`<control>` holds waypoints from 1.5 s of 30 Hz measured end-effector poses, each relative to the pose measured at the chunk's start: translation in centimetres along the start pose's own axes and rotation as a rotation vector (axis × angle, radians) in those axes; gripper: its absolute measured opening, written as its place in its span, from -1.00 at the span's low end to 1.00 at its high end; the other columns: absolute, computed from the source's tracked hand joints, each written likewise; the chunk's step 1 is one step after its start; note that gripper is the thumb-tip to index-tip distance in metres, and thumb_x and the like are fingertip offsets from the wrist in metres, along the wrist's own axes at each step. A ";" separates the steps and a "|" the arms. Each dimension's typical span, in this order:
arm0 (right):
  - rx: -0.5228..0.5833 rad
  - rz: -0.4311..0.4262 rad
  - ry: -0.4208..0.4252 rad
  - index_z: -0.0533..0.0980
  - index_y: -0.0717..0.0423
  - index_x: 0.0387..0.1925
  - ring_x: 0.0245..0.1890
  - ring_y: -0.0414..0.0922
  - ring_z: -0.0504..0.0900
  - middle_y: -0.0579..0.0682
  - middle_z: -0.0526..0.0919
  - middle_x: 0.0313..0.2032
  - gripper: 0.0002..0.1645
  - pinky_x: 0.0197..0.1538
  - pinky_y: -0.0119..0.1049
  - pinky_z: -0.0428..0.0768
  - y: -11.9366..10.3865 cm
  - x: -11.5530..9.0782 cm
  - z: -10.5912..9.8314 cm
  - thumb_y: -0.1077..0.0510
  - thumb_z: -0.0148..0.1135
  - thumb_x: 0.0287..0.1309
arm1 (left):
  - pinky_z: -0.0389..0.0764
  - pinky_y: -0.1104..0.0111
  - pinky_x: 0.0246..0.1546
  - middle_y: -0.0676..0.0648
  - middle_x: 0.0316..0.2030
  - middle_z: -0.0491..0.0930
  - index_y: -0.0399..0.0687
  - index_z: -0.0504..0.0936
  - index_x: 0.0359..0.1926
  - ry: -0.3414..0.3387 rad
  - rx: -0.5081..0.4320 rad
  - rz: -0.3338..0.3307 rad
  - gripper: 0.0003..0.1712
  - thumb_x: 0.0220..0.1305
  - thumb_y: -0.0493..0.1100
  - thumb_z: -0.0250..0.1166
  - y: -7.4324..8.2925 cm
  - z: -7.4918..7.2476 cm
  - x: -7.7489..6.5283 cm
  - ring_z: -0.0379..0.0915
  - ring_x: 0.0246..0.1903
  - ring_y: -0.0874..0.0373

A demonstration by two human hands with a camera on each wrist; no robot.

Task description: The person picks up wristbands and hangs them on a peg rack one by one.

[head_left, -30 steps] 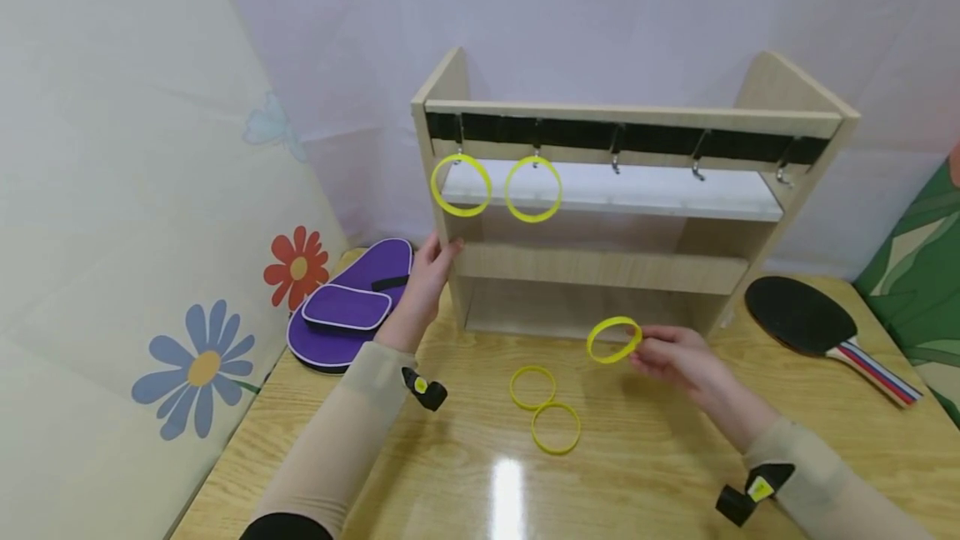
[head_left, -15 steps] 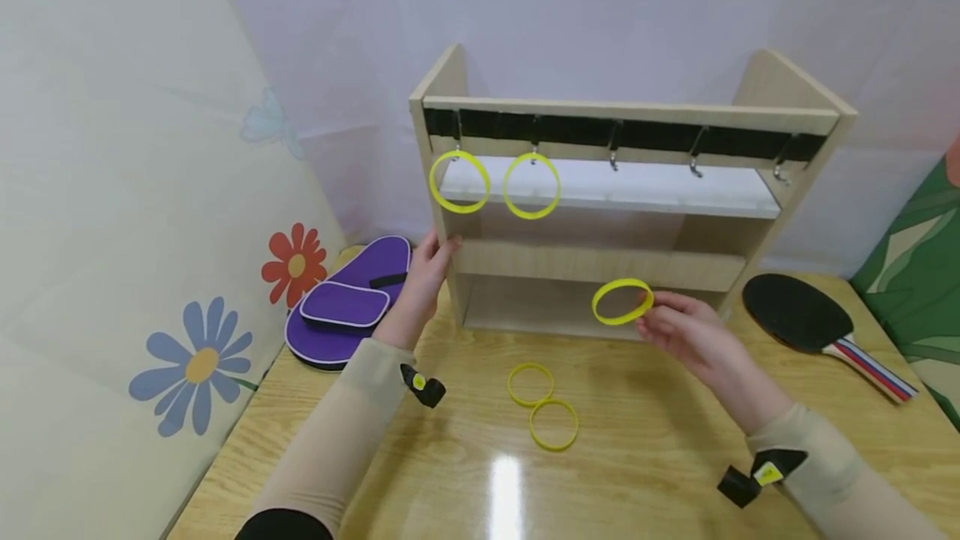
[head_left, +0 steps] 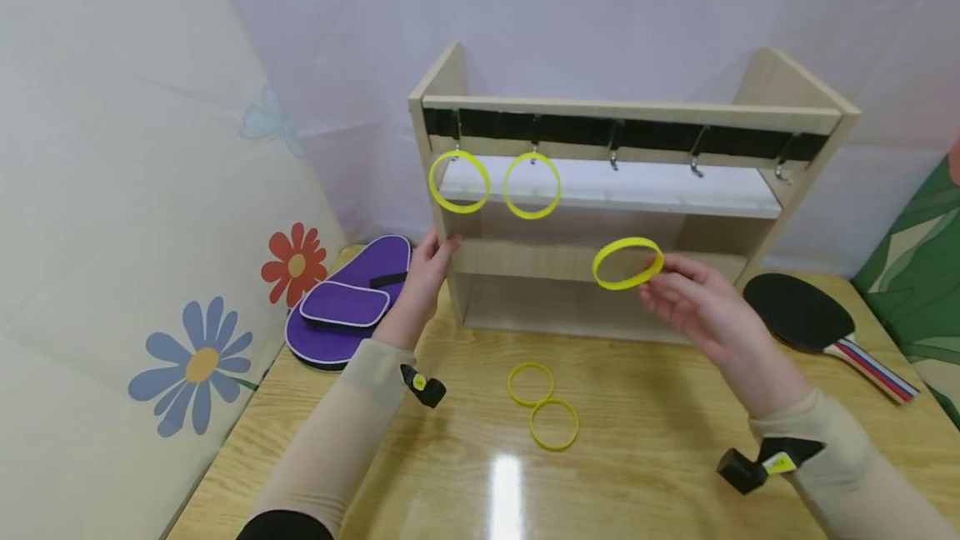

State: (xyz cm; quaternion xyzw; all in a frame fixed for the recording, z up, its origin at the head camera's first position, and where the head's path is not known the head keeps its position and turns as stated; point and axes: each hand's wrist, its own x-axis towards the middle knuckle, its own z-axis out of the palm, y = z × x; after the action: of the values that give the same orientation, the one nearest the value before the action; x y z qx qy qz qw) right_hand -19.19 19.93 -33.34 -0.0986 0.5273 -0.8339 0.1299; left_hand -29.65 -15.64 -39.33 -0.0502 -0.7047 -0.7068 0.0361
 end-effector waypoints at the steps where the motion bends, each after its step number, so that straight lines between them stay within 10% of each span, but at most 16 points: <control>1: -0.006 -0.003 0.005 0.63 0.10 -0.17 -0.21 -0.18 0.67 -0.06 0.69 -0.22 -0.74 -0.06 -0.36 0.64 -0.3 0.0 0.3 0.36 0.03 0.39 | 0.37 0.15 0.16 -0.33 0.29 0.38 0.02 0.31 0.43 -0.001 0.003 -0.002 -0.43 0.43 -0.13 0.04 0.0 0.0 0.0 0.37 0.04 0.10; 22: 0.194 -0.091 0.140 0.51 0.22 -0.06 -0.18 -0.15 0.62 0.03 0.57 -0.14 -0.80 -0.02 -0.37 0.63 -3.8 1.9 4.7 0.38 0.14 0.31 | 0.32 0.06 0.25 -0.26 0.34 0.35 0.09 0.27 0.47 -0.011 -0.003 -0.011 -0.40 0.44 -0.12 0.03 0.0 -0.1 0.1 0.31 0.16 0.01; 45: 0.230 -0.091 0.229 0.55 0.18 -0.08 -0.27 -0.16 0.68 0.03 0.68 -0.25 -0.78 -0.11 -0.39 0.65 -3.2 3.8 4.9 0.40 0.19 0.26 | 0.29 0.04 0.30 -0.22 0.31 0.38 0.07 0.28 0.46 -0.015 0.004 -0.033 -0.42 0.45 -0.11 0.03 -0.1 -0.1 0.0 0.30 0.20 0.00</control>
State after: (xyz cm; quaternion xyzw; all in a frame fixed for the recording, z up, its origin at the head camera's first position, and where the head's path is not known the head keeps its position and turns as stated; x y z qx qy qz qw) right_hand -21.68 15.83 -28.30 -0.0113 0.4348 -0.8995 0.0418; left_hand -29.67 -15.74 -39.43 -0.0439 -0.7070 -0.7056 0.0195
